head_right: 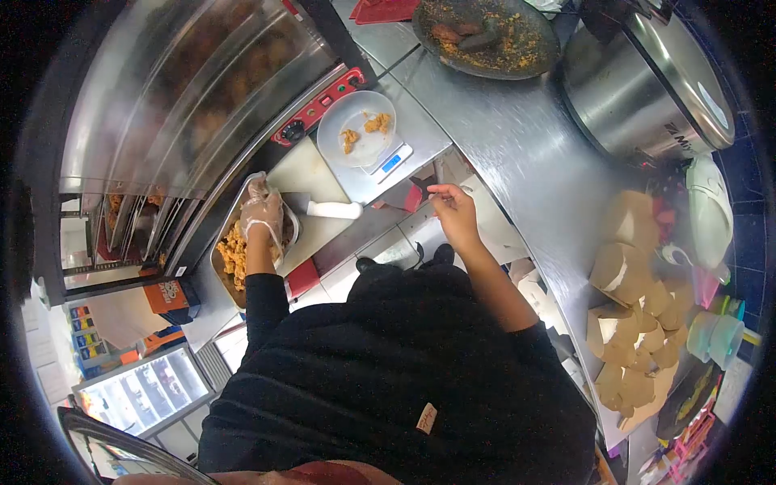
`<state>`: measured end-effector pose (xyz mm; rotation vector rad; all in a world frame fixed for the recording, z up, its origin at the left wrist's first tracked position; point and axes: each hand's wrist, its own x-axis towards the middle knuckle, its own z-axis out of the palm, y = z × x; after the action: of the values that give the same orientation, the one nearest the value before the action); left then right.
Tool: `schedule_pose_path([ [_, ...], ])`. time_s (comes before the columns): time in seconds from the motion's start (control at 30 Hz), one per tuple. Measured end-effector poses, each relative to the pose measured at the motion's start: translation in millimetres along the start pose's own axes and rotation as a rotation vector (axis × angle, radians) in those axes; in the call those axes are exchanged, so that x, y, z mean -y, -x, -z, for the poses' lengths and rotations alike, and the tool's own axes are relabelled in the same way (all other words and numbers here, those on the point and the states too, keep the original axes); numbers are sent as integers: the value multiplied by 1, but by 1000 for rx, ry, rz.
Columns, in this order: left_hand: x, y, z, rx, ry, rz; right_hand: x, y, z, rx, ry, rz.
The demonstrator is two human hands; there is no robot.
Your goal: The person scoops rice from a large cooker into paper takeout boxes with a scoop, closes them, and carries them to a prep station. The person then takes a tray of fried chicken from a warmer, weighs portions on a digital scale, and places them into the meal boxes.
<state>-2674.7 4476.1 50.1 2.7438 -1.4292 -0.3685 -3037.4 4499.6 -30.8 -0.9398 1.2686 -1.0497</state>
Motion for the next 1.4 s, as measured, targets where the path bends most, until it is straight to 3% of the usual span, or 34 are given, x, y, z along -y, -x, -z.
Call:
schedule_pose_path([
  [0.07,18,-15,-12,33,-16,-75,3,0,0,13,12,-5],
  [0.17,14,-2,0,30,-75,-26,2,-2,-2,-1,6,20],
  [0.27,28,-5,-7,36,-276,-158,4,-1,-3,8,37,14],
  [0.5,29,-25,0,108,-288,-54,-6,-5,-8,49,42,33],
  [0.6,65,-47,-10,101,147,-94,0,-2,-10,56,22,30],
  [0.7,54,-23,28,53,248,61,-3,-4,-10,77,27,20],
  [0.73,68,-33,17,21,415,3,-2,-4,-12,81,24,11],
  [0.83,81,-46,1,69,1083,51,1,-4,-14,77,5,-9],
  [0.97,61,-66,2,252,1417,289,0,-5,-14,59,-14,-17],
  [1.0,30,-40,20,200,1547,229,1,-4,-13,52,-15,-16],
  [1.1,-15,-40,15,411,1729,26,3,-1,-8,32,-9,-23],
  [1.2,-63,-43,8,527,1582,-121,0,2,-1,10,-2,-16],
  [1.3,-90,-47,-2,308,1159,-129,3,7,4,-18,-14,-24],
  [1.33,-89,-58,-13,145,1151,-273,3,7,7,-22,-9,-34],
  [1.4,-77,-58,-30,-22,1057,-263,0,6,11,-22,2,-53],
])
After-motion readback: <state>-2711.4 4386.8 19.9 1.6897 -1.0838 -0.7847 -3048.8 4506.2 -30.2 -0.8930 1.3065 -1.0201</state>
